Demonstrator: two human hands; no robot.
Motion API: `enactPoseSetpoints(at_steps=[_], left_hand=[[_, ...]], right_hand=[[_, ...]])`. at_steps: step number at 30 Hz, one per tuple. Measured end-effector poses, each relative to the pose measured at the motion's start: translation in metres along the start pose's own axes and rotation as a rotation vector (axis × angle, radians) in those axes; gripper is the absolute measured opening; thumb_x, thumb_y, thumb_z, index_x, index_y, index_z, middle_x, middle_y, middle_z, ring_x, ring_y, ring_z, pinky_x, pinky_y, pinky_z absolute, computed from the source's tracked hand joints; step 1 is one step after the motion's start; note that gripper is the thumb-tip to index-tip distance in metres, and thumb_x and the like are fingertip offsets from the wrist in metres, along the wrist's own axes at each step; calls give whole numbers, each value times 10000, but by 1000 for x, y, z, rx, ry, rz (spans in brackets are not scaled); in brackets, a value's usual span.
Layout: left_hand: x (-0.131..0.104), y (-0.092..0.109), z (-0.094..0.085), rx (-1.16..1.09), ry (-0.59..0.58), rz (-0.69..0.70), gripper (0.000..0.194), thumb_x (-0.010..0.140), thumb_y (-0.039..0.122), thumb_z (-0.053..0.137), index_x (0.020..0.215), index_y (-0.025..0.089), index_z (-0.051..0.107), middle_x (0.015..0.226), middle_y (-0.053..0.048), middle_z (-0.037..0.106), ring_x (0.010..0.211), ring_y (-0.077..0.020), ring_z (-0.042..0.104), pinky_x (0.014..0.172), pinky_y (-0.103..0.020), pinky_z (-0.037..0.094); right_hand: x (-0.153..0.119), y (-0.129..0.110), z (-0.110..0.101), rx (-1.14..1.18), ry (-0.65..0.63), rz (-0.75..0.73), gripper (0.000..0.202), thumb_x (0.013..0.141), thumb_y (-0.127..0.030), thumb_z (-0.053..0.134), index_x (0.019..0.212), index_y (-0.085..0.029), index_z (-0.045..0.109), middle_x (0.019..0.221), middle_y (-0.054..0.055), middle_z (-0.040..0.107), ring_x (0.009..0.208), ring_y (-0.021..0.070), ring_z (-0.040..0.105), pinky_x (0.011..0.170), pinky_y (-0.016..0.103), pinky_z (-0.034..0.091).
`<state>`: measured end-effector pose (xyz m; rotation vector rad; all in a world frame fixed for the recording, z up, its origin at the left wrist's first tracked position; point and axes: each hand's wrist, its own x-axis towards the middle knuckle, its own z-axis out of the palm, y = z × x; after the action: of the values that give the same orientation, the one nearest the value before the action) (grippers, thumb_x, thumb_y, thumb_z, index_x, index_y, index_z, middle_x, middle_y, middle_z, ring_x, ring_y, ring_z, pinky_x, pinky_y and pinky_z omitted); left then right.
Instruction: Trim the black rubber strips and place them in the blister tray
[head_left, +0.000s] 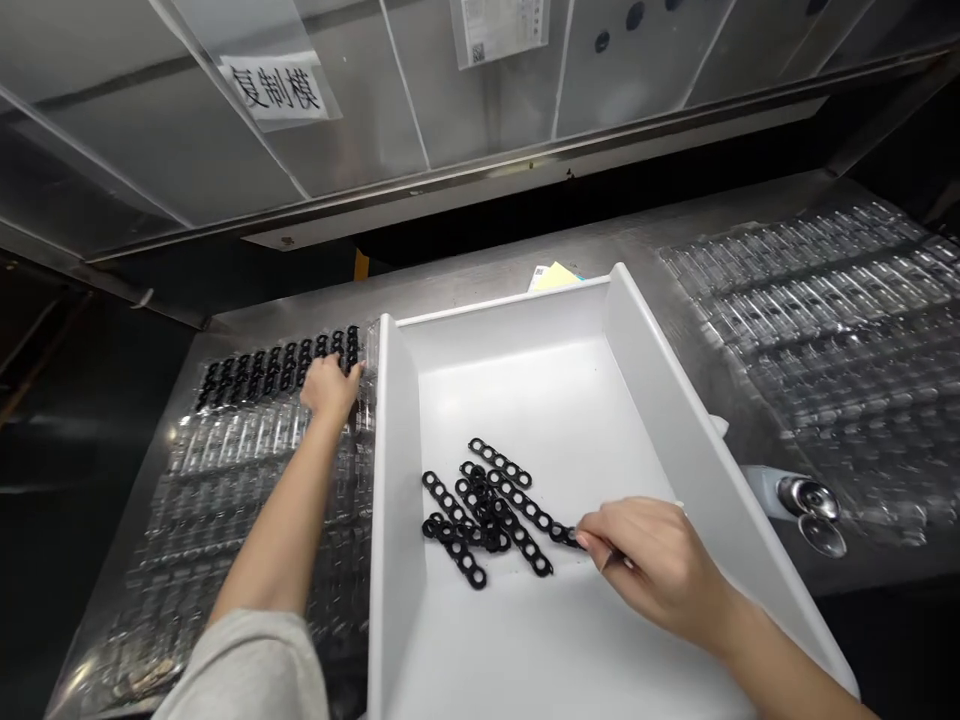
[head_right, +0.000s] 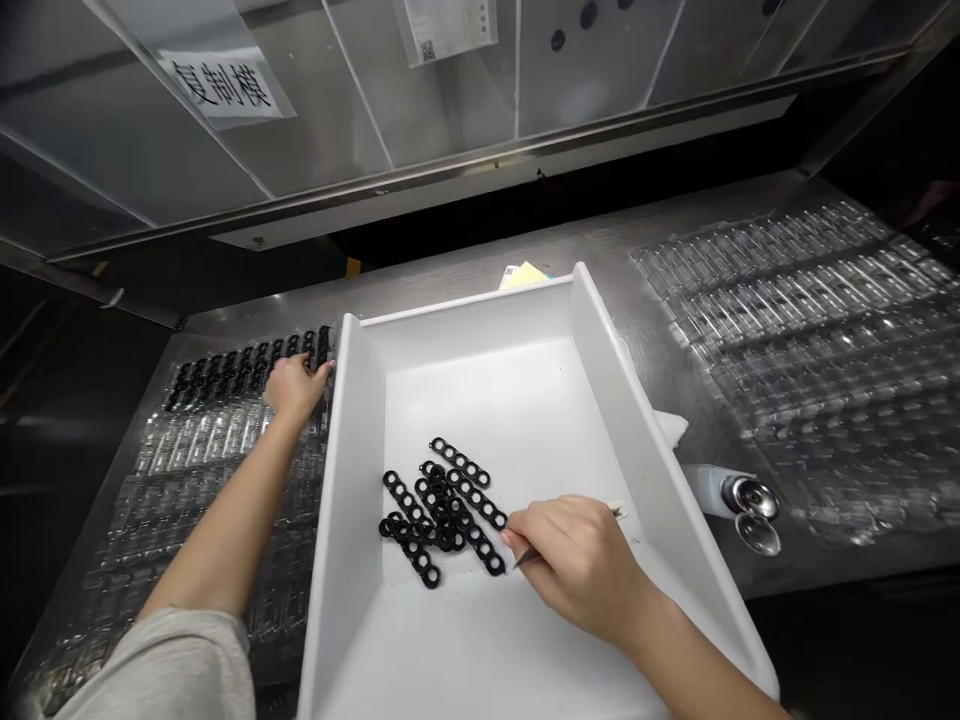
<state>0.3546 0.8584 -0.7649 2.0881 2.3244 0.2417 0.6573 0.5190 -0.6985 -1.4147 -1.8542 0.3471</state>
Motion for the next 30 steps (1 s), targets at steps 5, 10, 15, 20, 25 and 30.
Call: enactPoseSetpoints(at_steps=[5,10,15,20,25,30], left_hand=[[-50,29,-47,-251,8,497,505,913,438,486,1268,92,584,1038,-114,652,889,-244,624,895,-405,501],[-127,85,-61,-17,-608,1070,322,908,260,509,1205,215,623,1192,-101,630,1015,-252,624,809,-355,526],[-150,111,-33,333,-727,1242,223,844,89,507,1034,142,613,1027,-127,620,850,-246,623,631,-304,468],[-144,104,-45,291,-747,1133,167,860,89,420,872,163,569,859,-77,630,672,-178,578,597,-285,413],[-182,90,-84,213,-363,1261,148,878,97,409,850,180,528,827,-41,596,544,-141,511,479,-266,346],[-237,89,-102,-67,93,1481,142,870,38,498,942,154,537,826,-56,626,588,-160,538,533,-284,386]], right_hand=[[0,2,-2,-15,28,55,218,927,-115,500,727,-179,557,567,-36,527,488,94,419,514,252,310],[-2,2,-4,-57,19,78,258,927,-134,511,674,-186,524,552,-40,513,478,91,399,508,252,288],[-5,2,-5,-72,49,81,247,925,-141,512,682,-175,541,561,-33,535,484,89,410,514,251,292],[-7,1,-10,25,111,251,217,910,-140,509,700,-172,552,582,-29,531,496,78,429,497,224,313],[-7,-1,-11,293,106,570,187,897,-274,597,1032,-146,616,803,27,636,550,72,505,483,189,390],[-7,-3,-8,636,51,610,310,862,-346,669,1086,-136,626,692,-14,637,424,32,354,412,184,330]])
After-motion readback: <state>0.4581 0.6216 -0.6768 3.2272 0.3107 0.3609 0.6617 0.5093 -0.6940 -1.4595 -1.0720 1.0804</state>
